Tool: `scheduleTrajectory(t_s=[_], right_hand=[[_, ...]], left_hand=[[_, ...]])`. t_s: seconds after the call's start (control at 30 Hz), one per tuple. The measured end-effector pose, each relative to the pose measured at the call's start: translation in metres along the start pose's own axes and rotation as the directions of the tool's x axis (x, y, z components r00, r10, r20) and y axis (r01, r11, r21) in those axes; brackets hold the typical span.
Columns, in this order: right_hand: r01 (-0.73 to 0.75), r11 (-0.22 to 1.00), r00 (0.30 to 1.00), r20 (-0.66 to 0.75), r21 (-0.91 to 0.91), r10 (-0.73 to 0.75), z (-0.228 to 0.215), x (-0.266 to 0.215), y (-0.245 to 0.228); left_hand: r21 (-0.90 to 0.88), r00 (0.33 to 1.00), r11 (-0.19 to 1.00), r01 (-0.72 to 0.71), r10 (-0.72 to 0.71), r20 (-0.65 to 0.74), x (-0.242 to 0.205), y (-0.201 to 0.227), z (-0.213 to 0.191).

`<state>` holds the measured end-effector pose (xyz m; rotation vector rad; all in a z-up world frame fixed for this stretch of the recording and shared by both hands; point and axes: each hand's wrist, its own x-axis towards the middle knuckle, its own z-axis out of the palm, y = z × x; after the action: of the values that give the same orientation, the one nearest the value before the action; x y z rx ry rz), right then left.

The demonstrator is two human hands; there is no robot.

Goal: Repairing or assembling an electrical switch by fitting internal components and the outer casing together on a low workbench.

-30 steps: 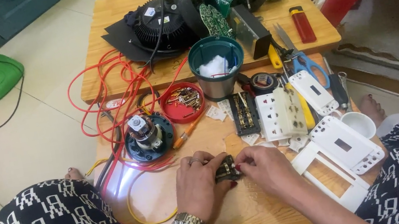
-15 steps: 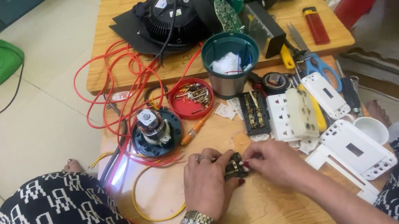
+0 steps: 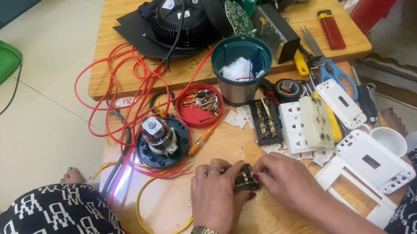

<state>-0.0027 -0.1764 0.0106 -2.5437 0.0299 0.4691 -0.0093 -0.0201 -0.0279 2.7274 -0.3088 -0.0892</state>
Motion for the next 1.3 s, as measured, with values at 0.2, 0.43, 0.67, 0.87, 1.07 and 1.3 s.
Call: scheduleTrajectory(t_s=[0.2,0.43,0.67,0.87,1.07,1.3], right_hand=[[0.059,0.998,0.994,-0.088,-0.007,-0.060,0.006,0.009,0.005],[0.061,0.997,0.993,-0.100,-0.056,-0.066,0.018,0.007,0.014],[0.183,0.980,0.975,-0.111,-0.078,-0.191,0.017,0.013,0.017],[0.065,0.998,0.993,-0.097,-0.015,-0.066,0.011,0.002,0.005],[0.098,0.993,0.980,-0.165,-0.064,-0.108,0.022,0.021,0.020],[0.055,0.998,0.986,-0.157,-0.019,-0.057,0.013,0.020,0.011]], left_hand=[[-0.014,1.000,1.000,0.003,-0.003,0.009,-0.001,0.003,-0.004],[0.005,0.999,1.000,0.013,-0.013,0.035,0.000,0.005,-0.006],[-0.002,0.999,1.000,0.025,-0.025,0.034,0.001,0.004,-0.007],[-0.006,1.000,1.000,0.022,-0.022,0.009,0.001,0.002,-0.001],[-0.007,1.000,1.000,0.001,-0.001,-0.022,0.001,0.001,0.002],[-0.014,1.000,1.000,0.018,-0.018,-0.013,0.001,0.001,-0.001]])
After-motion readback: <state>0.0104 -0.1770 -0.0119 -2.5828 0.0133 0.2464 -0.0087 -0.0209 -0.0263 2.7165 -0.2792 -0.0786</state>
